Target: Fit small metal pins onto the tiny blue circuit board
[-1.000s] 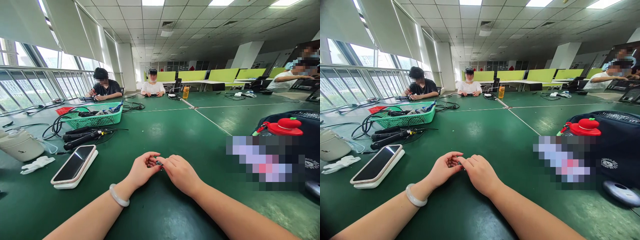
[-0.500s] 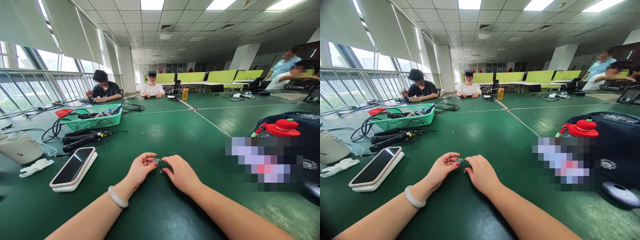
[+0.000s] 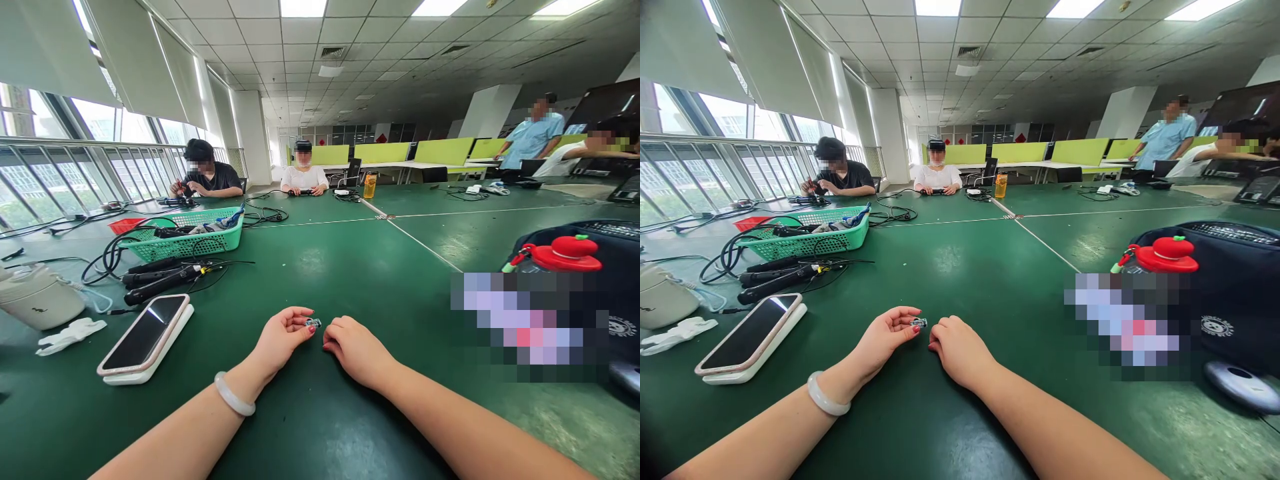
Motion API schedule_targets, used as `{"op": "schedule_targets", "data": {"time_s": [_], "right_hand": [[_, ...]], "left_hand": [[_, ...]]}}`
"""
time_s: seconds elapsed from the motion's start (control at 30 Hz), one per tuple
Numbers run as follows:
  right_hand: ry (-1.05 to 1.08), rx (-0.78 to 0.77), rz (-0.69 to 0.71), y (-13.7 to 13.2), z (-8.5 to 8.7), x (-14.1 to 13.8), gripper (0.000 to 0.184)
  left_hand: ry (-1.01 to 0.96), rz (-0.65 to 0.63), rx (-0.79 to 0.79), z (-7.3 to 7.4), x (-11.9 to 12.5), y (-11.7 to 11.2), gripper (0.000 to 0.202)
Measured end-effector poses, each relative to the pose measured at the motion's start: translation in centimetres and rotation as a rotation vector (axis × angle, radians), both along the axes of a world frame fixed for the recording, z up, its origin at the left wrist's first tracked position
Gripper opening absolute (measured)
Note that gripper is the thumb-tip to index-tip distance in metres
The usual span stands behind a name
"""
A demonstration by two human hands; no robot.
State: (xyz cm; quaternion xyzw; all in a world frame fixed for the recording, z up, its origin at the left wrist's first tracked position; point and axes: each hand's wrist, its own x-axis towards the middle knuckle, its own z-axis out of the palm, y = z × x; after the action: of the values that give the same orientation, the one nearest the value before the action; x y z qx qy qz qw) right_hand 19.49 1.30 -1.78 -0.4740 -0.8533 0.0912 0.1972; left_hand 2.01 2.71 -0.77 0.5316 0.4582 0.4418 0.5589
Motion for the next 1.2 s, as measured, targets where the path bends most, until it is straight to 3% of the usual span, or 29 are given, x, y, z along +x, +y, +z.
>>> {"op": "schedule_targets", "data": {"time_s": [0.6, 0.9, 1.2], "right_hand": [[0.054, 0.008, 0.050, 0.4, -0.6, 0.3, 0.014], [0.030, -0.015, 0.011, 0.5, -0.1, 0.4, 0.004], [0.057, -0.109, -0.043, 0.4, 0.5, 1.0, 0.008]], "left_hand": [[0.031, -0.025, 0.014, -0.3, -0.1, 0.2, 0.035], [0.035, -0.024, 0.019, -0.2, 0.0, 0.2, 0.034], [0.029, -0.038, 0.018, -0.2, -0.1, 0.1, 0.035]]}}
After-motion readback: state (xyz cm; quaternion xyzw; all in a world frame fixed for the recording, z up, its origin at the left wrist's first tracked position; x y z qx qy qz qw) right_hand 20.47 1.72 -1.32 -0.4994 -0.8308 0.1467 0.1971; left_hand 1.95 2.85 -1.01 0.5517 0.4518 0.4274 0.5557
